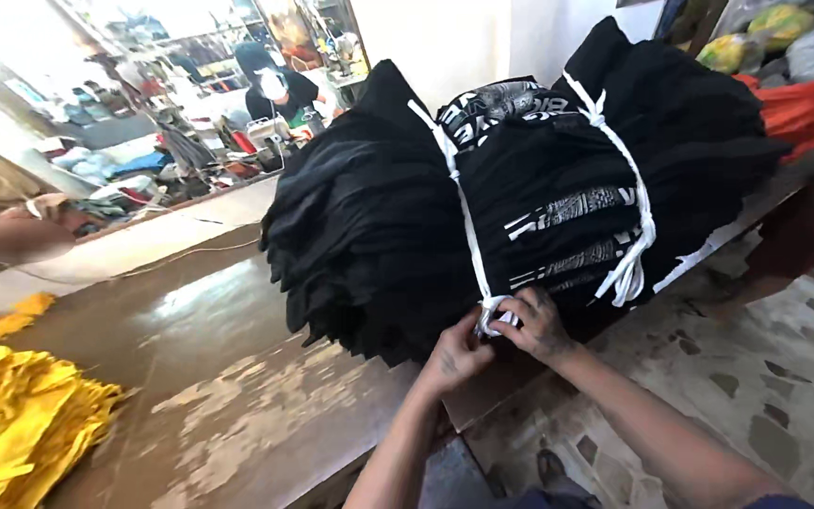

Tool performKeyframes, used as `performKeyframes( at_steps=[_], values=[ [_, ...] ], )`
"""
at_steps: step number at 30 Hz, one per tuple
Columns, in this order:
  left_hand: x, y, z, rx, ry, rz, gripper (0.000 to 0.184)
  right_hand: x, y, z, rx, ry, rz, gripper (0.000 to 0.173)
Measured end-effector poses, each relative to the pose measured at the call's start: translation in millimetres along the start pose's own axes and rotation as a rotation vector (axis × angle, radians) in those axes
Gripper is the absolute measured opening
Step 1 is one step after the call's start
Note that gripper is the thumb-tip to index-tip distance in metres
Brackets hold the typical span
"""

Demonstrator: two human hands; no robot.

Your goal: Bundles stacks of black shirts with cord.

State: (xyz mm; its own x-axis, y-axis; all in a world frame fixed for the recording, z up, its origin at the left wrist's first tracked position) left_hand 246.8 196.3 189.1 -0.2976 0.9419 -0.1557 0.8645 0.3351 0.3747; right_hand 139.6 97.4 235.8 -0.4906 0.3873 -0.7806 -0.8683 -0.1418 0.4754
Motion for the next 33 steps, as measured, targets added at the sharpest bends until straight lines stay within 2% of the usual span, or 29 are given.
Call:
performKeyframes(
  at_steps=[2,3,5,6,7,9,10,12,15,16,20,23,25,27,31,33],
  values=[
    [2,-12,7,0.395,0.039,0.103,0.074,1,0,1,-0.023,-0.061,0.049,0.039],
    [1,-16,2,0.414,0.04,0.14,0.076,-2,0,1,-0.018,-0.077,0.064,0.039],
    [-6,-12,-18,0.107,0.052,0.186,0.072,-15,0,5,0.009,-0.092,0.108,0.039],
    [-9,-9,-25,-0.051,0.085,0.208,0.066,-19,-2,7,0.018,-0.117,0.15,0.038],
    [-11,-8,-27,-0.091,0.104,0.228,0.057,-19,-4,9,0.033,-0.145,0.195,0.038],
    [-7,-22,-10,0.206,0.121,0.259,0.052,-12,-9,8,0.065,-0.203,0.305,0.042],
    [-4,-35,1,0.44,0.108,0.233,0.053,-8,-9,7,0.081,-0.233,0.369,0.044],
    [-11,-37,-1,0.749,0.038,0.118,0.037,-18,-6,13,0.1,-0.234,0.437,0.045],
    [-4,-32,4,0.792,0.072,0.144,0.014,-10,-1,27,0.124,-0.177,0.344,0.043],
    [-2,-36,8,0.792,0.089,0.175,0.011,-3,2,26,0.143,-0.17,0.303,0.043],
    [-12,-33,18,0.829,0.083,0.246,0.024,4,4,26,0.235,-0.176,0.227,0.042],
    [-15,-34,24,0.849,0.072,0.302,0.027,10,-3,25,0.287,-0.29,0.365,0.051],
    [-19,-33,26,0.855,0.052,0.336,0.025,14,-8,21,0.222,-0.37,0.407,0.056],
    [-21,-34,29,0.851,0.039,0.365,0.022,14,-11,16,0.106,-0.397,0.359,0.046],
    [-25,-37,33,0.911,-0.004,0.382,0.012,2,-11,15,-0.017,-0.335,0.242,0.029],
    [-26,-38,30,0.969,-0.032,0.341,0.018,0,-9,16,-0.034,-0.334,0.183,0.023]
  ],
)
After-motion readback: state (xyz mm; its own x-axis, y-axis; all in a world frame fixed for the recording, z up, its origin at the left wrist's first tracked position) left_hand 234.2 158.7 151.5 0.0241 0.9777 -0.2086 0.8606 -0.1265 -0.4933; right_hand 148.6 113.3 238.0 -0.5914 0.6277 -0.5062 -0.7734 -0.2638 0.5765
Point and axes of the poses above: each hand's wrist, its own x-axis away from the middle knuckle, its own y-axis out of the back of the hand, z = x × y, the point moved 10 cm from there along -x, towards the middle knuckle, and after that the axes turned 10 degrees about -y, right-handed, at the moved point
